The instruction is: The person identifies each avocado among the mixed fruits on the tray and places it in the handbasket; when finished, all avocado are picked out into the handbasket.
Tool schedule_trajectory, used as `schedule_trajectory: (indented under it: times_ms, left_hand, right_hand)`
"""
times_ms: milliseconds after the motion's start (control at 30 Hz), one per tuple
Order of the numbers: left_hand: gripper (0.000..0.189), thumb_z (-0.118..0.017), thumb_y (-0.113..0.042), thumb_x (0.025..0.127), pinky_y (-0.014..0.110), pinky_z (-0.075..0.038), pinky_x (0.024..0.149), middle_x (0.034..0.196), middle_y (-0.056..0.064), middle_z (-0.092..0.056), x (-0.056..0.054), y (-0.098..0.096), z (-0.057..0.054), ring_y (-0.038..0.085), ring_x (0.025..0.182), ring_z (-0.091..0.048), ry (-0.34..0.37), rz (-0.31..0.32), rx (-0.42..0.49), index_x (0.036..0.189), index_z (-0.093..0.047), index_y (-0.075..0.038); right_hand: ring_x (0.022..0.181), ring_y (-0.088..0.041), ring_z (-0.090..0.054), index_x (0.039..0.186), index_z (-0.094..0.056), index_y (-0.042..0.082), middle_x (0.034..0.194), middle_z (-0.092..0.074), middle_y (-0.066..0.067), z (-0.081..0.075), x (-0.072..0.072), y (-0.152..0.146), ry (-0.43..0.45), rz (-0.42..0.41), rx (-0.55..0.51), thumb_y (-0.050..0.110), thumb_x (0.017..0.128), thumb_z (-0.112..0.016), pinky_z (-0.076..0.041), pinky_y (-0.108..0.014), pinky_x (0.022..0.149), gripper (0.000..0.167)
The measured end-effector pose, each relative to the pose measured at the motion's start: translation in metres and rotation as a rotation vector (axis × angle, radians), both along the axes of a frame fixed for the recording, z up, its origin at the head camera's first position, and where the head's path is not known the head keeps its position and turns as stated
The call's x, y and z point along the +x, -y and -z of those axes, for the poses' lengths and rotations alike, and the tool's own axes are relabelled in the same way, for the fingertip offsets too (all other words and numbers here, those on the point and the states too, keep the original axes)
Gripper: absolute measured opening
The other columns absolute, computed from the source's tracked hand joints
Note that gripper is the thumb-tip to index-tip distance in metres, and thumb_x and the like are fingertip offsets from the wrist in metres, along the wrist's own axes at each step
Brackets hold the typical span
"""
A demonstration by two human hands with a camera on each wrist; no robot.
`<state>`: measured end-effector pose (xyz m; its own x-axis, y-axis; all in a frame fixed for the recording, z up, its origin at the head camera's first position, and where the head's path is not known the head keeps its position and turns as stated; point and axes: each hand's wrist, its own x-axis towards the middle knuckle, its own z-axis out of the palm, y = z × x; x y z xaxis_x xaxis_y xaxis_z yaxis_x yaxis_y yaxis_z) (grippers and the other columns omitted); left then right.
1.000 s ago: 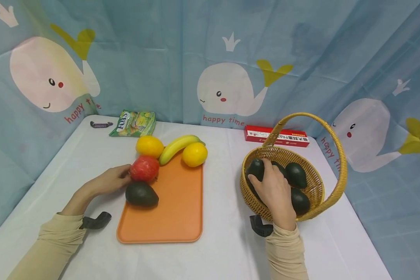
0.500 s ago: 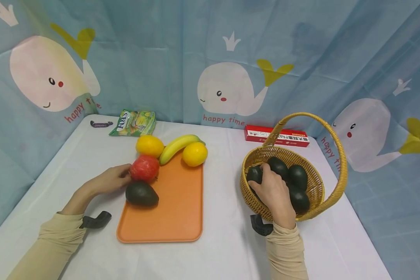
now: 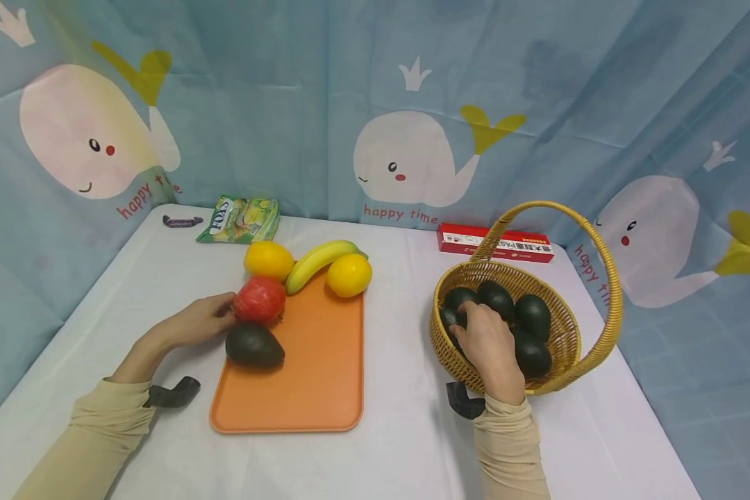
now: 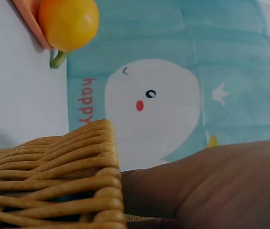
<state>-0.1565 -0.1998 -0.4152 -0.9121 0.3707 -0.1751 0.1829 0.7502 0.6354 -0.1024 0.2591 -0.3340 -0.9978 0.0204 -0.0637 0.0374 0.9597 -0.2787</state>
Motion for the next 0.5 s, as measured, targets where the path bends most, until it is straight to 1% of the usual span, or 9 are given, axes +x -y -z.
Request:
schedule_trajectory:
  times_ms: [300, 500]
  left_hand:
    - [0.009, -0.053, -0.012, 0.090, 0.031, -0.040, 0.069, 0.080, 0.004, -0.056, -0.0012, 0.0013, 0.0031, 0.017, 0.077, -0.050, 0.004, -0.007, -0.003, 0.097, -0.055, -0.007]
    - [0.008, -0.054, -0.013, 0.091, 0.031, -0.039, 0.069, 0.080, 0.003, -0.056, -0.0009, 0.0014, 0.0028, 0.017, 0.077, -0.049, -0.010, 0.004, 0.001, 0.096, -0.055, -0.007]
  right_hand:
    - [0.103, -0.040, -0.063, 0.119, -0.062, -0.002, 0.116, -0.066, -0.023, 0.0007, -0.0006, 0.0000, -0.016, -0.011, 0.000, 0.016, 0.086, -0.071, -0.049, -0.057, 0.088, 0.038]
    - [0.103, -0.039, -0.063, 0.118, -0.062, -0.002, 0.115, -0.067, -0.022, 0.0013, -0.0012, -0.0007, -0.020, -0.013, 0.000, 0.015, 0.086, -0.072, -0.049, -0.057, 0.088, 0.038]
